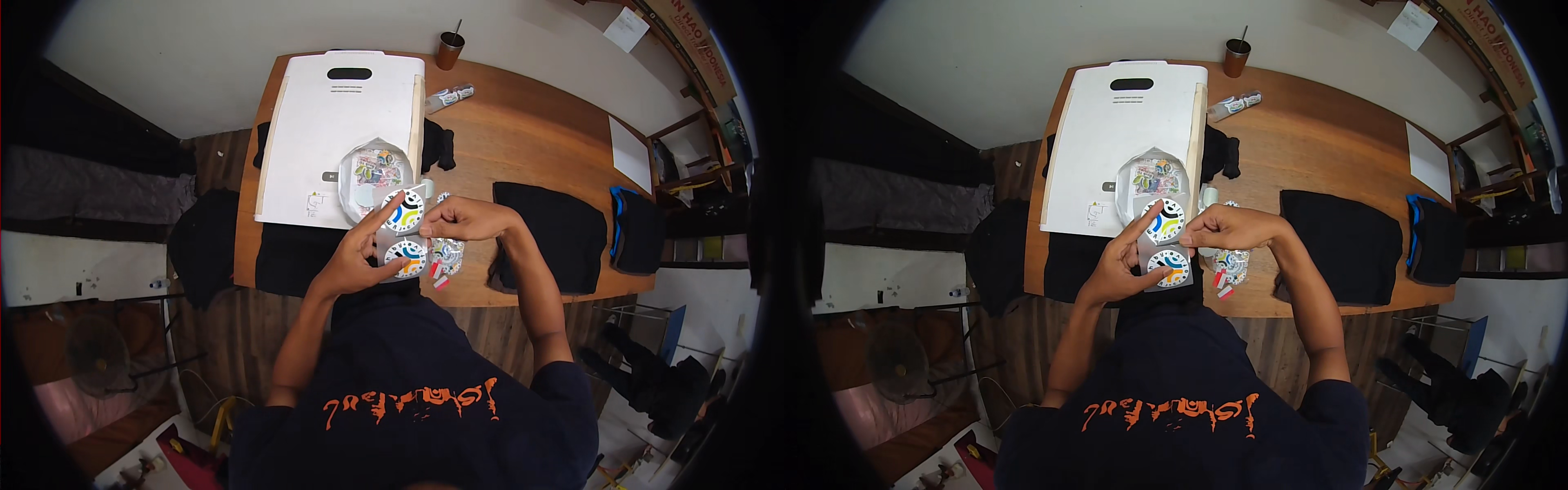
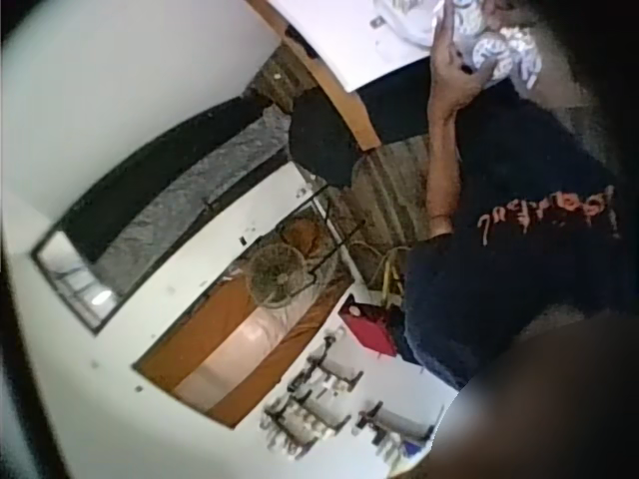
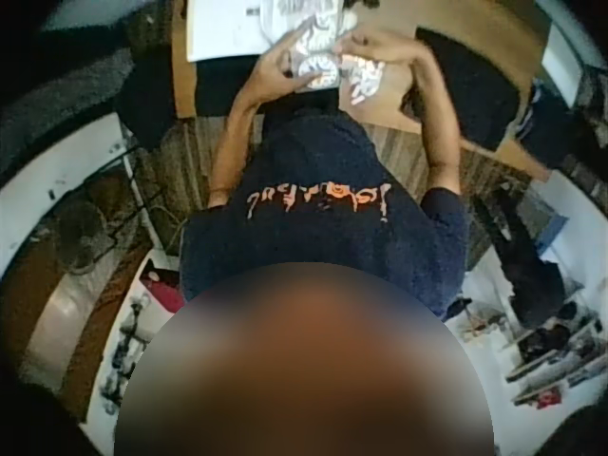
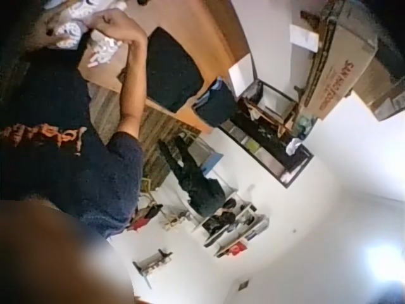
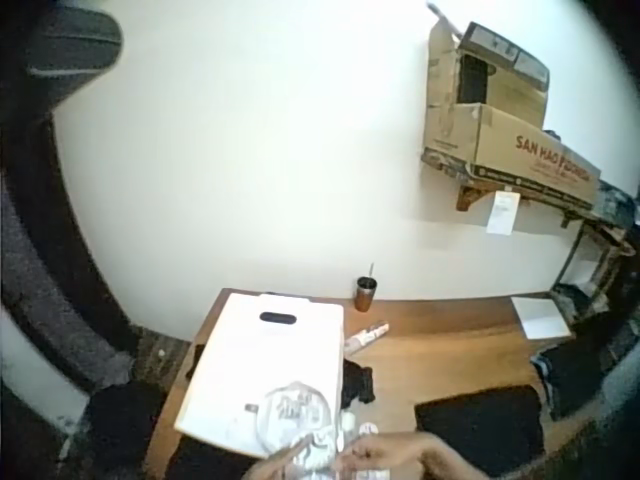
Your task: Sorting and organizing decorative stickers into a small plastic container.
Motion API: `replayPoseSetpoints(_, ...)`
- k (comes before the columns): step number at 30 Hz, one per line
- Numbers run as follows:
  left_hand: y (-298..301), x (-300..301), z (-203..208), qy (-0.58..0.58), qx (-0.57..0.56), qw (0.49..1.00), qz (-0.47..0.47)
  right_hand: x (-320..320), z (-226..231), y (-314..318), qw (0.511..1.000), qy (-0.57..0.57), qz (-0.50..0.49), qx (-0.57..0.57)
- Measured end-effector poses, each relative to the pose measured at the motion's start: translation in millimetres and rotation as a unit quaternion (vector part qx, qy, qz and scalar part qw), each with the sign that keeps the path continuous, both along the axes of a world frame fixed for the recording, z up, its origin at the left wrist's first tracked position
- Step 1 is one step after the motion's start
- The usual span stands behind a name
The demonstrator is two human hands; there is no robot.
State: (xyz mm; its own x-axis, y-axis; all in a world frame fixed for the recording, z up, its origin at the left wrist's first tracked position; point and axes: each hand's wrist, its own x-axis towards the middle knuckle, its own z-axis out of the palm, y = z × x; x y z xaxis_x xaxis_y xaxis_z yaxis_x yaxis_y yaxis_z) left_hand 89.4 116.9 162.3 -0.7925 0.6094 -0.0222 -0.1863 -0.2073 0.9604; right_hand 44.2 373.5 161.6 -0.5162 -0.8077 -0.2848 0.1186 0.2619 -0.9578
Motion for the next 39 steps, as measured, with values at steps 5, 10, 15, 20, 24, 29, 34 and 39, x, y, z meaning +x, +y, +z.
replayPoseSetpoints(5,1,-1,2,0.011,-0.017,1.000,-0.007,0,-1,-2,0.999,-0.026,-0.016,0.034)
replayPoseSetpoints(10,1,-1,0,0.006,-0.019,1.000,-0.012,7,16,-11,0.998,-0.035,-0.054,-0.013)
replayPoseSetpoints(15,0,-1,0,0.000,-0.017,1.000,-0.001,-2,-1,6,0.990,-0.130,-0.048,-0.019)
replayPoseSetpoints(20,0,-2,-1,0.003,-0.016,1.000,-0.004,2,6,3,0.983,-0.167,-0.038,-0.058)
replayPoseSetpoints(24,0,-1,0,-0.004,-0.013,1.000,-0.001,5,6,5,0.995,-0.074,-0.069,-0.012)
replayPoseSetpoints(29,1,-1,1,0.001,-0.009,1.000,-0.001,14,9,-1,0.992,-0.052,-0.114,-0.032)
replayPoseSetpoints(34,3,-2,-2,0.028,0.004,1.000,0.003,11,2,1,0.990,-0.079,-0.105,-0.046)
replayPoseSetpoints(39,2,-1,4,0.004,-0.007,1.000,0.007,15,3,-4,0.989,-0.058,-0.126,-0.060)
